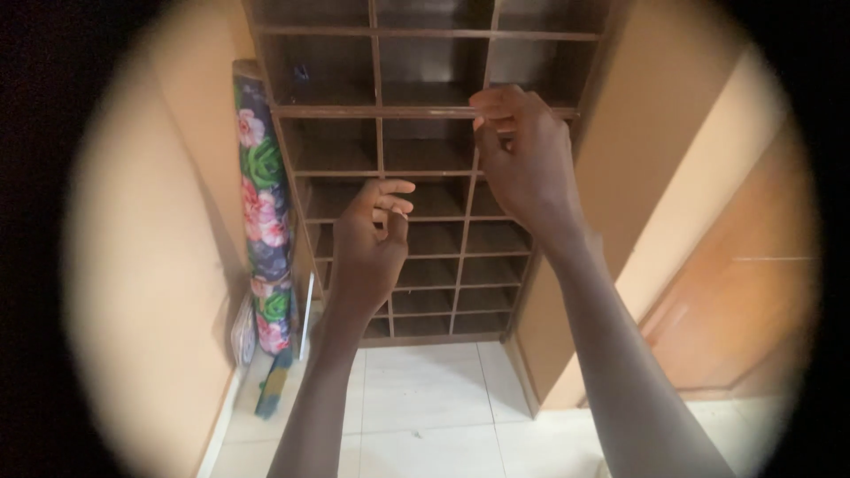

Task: Organizing various pairs of shoes by moving them from the floor to a shoe rack and into shoe boxes.

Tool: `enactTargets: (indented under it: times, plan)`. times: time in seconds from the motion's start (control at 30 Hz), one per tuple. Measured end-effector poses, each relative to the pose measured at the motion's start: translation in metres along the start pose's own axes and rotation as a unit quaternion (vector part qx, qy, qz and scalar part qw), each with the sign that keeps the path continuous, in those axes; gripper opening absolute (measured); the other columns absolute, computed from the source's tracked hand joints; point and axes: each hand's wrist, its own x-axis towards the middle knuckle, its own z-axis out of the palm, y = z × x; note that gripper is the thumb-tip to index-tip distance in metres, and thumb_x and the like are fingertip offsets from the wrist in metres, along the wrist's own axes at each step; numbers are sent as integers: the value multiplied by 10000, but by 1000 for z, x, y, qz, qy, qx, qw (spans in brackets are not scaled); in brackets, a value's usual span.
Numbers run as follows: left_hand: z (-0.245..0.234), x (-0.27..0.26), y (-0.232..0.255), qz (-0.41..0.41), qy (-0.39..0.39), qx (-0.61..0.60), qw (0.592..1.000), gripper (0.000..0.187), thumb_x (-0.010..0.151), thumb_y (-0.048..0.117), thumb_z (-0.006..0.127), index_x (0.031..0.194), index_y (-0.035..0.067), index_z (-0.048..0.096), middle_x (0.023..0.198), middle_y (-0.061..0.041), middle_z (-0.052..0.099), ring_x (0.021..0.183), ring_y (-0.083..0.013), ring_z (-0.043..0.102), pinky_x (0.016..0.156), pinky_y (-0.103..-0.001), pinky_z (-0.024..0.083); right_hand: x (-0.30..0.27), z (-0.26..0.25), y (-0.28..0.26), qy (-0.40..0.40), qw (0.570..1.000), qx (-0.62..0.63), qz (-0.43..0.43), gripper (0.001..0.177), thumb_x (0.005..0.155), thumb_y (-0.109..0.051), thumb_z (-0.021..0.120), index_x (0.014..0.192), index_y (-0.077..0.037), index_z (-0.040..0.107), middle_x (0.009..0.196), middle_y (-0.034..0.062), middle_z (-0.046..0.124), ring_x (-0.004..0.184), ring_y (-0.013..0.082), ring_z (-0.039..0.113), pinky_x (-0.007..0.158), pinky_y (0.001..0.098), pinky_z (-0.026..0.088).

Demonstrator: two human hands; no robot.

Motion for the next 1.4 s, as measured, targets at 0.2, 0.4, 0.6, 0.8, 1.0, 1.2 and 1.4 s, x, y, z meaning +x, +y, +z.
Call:
enactTargets:
  times: [0.2, 0.4, 0.6, 0.8, 1.0, 1.2, 1.4]
  plan:
    - [18, 59, -58, 28, 0, -4, 1000, 199, 1014, 31, 570, 1184, 44, 673, 963, -78, 719, 767, -127, 645, 665, -255, 516, 60, 37, 54, 12, 999, 31, -27, 228, 1024, -85, 621, 1238, -11, 648, 1213, 163, 686, 1087, 256, 726, 832, 358, 616]
    - [38, 127, -110, 9, 7, 16, 1000, 262, 970, 38, 515, 1185, 60, 663, 1024, -72, 712, 853, -115, 698, 621, -248, 577, 136, 75, 118, 28, 999, 25, -40, 259, 968, -53, 619, 1220, -26, 671, 1181, 142, 717, 1062, 239, 741, 781, 375, 604]
    - [69, 203, -163, 59, 16, 16, 998, 281, 994, 63, 510, 1232, 56, 659, 1054, -106, 707, 953, -173, 700, 778, -298, 587, 239, 103, 186, 62, 993, 15, -102, 256, 959, -58, 636, 1209, -12, 671, 1155, 162, 725, 1033, 271, 750, 877, 424, 578]
    - [87, 261, -205, -7, 45, 35, 998, 304, 933, 58, 540, 1201, 73, 682, 1016, -95, 745, 920, -168, 723, 757, -318, 579, 366, 137, 270, 58, 984, -50, -160, 152, 965, -57, 606, 1086, -27, 694, 1133, 199, 744, 1086, 387, 723, 939, 465, 566]
    - [88, 335, -223, 44, 11, 91, 995, 280, 973, 51, 527, 1204, 101, 677, 1030, -87, 733, 934, -157, 721, 761, -300, 602, 463, 158, 333, 110, 959, -193, -176, 205, 952, -136, 679, 1107, -2, 673, 1017, 281, 692, 958, 487, 652, 797, 571, 509]
    - [85, 396, -213, 89, 24, 56, 994, 296, 946, 9, 529, 1198, 86, 663, 1053, -102, 713, 957, -182, 717, 791, -314, 599, 522, 180, 326, 79, 940, -146, -298, 262, 919, -67, 602, 1140, -18, 734, 1120, 245, 748, 1048, 428, 687, 946, 522, 531]
    - [78, 423, -226, 88, 26, 59, 994, 328, 903, -12, 542, 1191, 96, 655, 1072, -99, 709, 1021, -193, 715, 882, -337, 586, 564, 226, 322, -55, 960, -241, -132, 339, 976, -283, 668, 1243, -82, 723, 1148, 227, 710, 1044, 408, 679, 940, 476, 521]
